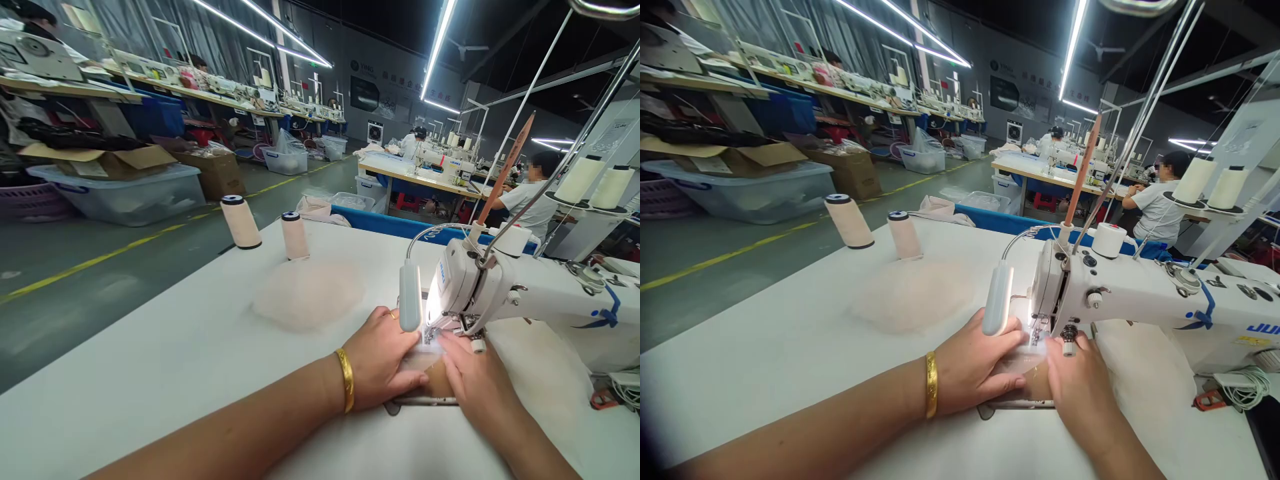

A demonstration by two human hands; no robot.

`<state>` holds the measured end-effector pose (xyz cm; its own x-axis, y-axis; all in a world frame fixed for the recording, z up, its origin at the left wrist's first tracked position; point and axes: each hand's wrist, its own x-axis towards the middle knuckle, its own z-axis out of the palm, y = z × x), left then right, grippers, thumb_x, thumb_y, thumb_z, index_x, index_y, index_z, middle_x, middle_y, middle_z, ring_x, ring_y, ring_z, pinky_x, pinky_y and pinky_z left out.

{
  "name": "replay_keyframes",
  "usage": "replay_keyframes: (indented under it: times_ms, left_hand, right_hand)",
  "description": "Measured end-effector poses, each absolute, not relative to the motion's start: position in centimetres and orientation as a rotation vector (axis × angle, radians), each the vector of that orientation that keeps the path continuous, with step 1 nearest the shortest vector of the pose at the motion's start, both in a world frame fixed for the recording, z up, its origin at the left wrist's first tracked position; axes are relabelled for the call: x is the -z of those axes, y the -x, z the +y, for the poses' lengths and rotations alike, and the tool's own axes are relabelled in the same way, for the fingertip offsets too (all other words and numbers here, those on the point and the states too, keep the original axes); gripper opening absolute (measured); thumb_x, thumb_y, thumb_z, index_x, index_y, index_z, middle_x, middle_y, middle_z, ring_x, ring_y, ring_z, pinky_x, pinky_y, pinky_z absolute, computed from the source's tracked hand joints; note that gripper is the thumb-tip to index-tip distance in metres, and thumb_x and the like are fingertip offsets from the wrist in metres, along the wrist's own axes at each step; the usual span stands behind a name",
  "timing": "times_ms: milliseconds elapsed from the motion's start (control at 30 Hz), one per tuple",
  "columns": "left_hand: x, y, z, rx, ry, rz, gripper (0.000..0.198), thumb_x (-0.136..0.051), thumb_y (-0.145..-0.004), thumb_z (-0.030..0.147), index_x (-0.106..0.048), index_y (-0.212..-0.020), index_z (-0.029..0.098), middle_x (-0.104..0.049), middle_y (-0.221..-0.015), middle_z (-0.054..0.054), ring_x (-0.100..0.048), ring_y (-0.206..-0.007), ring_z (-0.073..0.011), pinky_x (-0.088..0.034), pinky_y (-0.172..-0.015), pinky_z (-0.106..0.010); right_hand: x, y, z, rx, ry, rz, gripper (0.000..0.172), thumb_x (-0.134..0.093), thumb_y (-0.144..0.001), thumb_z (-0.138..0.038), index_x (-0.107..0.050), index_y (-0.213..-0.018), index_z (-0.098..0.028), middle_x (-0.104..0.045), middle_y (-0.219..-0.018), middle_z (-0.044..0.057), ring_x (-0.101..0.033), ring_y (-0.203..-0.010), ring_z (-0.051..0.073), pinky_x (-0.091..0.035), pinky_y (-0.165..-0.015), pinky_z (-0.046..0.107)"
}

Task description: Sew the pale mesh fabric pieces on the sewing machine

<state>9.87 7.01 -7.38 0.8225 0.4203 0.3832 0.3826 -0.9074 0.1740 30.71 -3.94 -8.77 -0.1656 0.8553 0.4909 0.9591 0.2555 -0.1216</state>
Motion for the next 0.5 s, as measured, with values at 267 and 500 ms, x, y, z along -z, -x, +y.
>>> replay_keyframes:
  times_ms: [267, 500]
  left_hand:
    - [7.6, -9.6, 7.8, -0.872, -2.965, 0.595, 0.024, -0.049, -0.097, 0.033, -0.066, -0.086, 0.022, -0.066, -0.096, -0.008, -0.054, -0.084, -0.0264, -0.043, -0.075, -0.04]
    - [8.3, -9.5, 6.9, -0.739, -2.962, 0.555, 0.036, -0.062, -0.093, 0.036, -0.058, -0.061, 0.019, -0.066, -0.093, -0.008, -0.053, -0.075, -0.0232, -0.043, -0.076, -0.042]
  right_hand:
    - [6.6, -29.6, -5.2, -0.079, 1.396, -2.227, 0.024, -0.05, -0.105, -0.023, -0.064, -0.123, -0.029, -0.072, -0.115, 0.005, -0.065, -0.099, 0.023, -0.053, -0.087, 0.035]
    - [7.0, -32.4, -4.7, 0.633, 1.63, -1.912, 0.022, -0.049, -0.098, -0.01, -0.066, -0.09, -0.022, -0.07, -0.093, 0.011, -0.061, -0.095, 0.03, -0.046, -0.079, 0.041]
